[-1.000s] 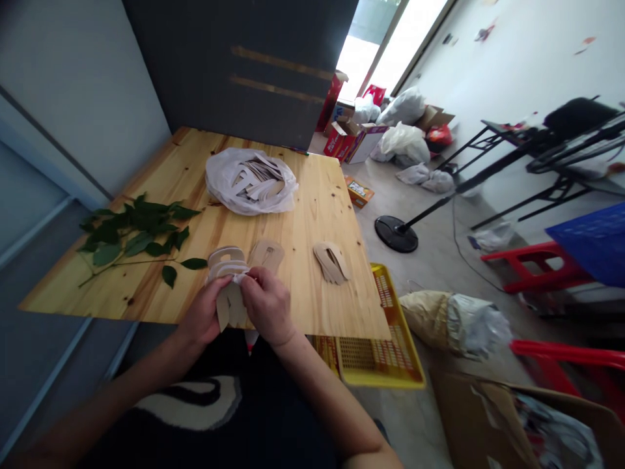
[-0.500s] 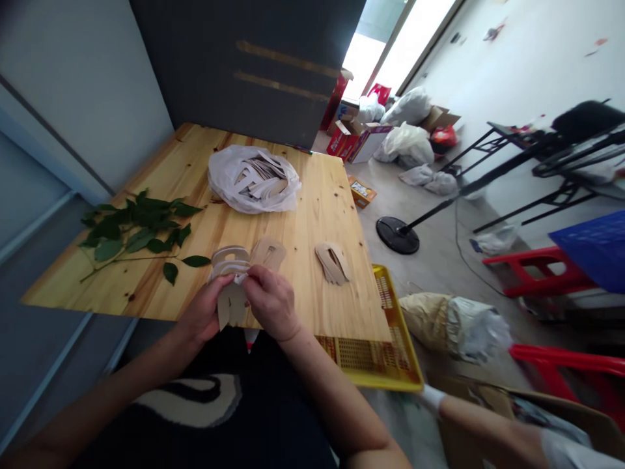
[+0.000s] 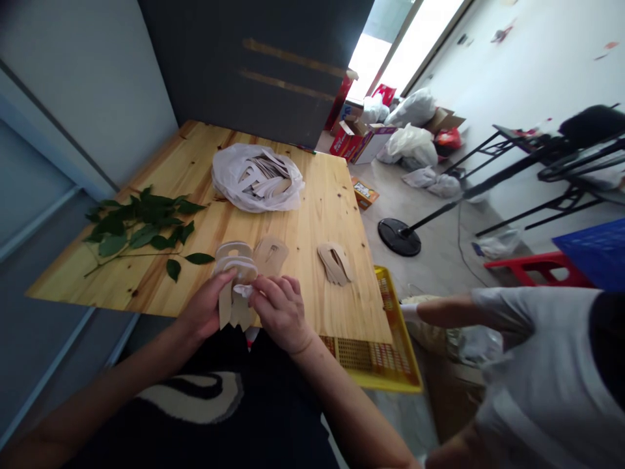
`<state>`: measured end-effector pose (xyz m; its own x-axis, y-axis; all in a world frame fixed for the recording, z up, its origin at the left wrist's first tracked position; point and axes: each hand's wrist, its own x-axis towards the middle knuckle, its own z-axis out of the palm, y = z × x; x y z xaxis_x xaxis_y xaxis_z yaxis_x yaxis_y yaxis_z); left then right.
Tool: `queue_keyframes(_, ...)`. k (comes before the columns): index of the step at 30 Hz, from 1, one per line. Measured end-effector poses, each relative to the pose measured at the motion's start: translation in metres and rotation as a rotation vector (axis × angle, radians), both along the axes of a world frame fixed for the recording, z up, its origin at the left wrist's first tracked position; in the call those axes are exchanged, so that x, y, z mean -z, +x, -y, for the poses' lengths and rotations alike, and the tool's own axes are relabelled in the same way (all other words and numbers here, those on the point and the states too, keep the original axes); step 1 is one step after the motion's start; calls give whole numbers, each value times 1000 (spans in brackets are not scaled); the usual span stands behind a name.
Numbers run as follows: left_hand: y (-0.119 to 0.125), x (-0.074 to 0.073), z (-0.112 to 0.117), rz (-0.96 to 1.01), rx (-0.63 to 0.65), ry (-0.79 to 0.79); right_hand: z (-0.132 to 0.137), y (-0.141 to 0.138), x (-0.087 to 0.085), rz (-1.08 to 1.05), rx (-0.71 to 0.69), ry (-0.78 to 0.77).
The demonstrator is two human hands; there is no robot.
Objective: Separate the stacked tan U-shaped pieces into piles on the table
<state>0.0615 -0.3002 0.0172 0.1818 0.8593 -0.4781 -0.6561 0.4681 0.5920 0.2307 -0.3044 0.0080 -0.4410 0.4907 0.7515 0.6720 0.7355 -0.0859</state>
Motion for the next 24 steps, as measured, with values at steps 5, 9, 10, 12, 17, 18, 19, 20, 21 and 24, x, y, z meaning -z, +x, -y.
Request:
queue_keyframes(5, 2, -3, 8, -64, 7, 54, -8, -2, 10, 5, 35, 35)
queue_keyframes(9, 4, -4, 8, -97, -42, 21, -5, -3, 6, 8, 2, 63)
queue_keyframes(10, 4, -3, 8, -101, -48, 23, -3, -2, 4, 8, -16, 66)
queue_keyframes(12, 3, -2, 6, -103, -66, 45, 3, 0, -2, 0, -68, 67)
queue_keyframes(17, 0, 3, 3, -108, -45, 83, 11, 6, -9, -23, -125, 19)
queue_keyframes(18, 0, 3, 4, -110, -31, 90, 10, 6, -8, -34, -108, 4)
queue_keyframes(19, -1, 3, 5, -109, -17, 101, 9, 6, -7, -48, -87, -10)
queue_keyframes(20, -1, 3, 6, -102, 0, 114, 7, 5, -5, -61, -67, -24)
queue_keyframes(21, -1, 2, 7, -91, 20, 126, 6, 5, -4, -67, -50, -37)
queue_keyframes(24, -2, 0, 10, -75, 91, 138, 2, 4, 0, -50, -28, -43)
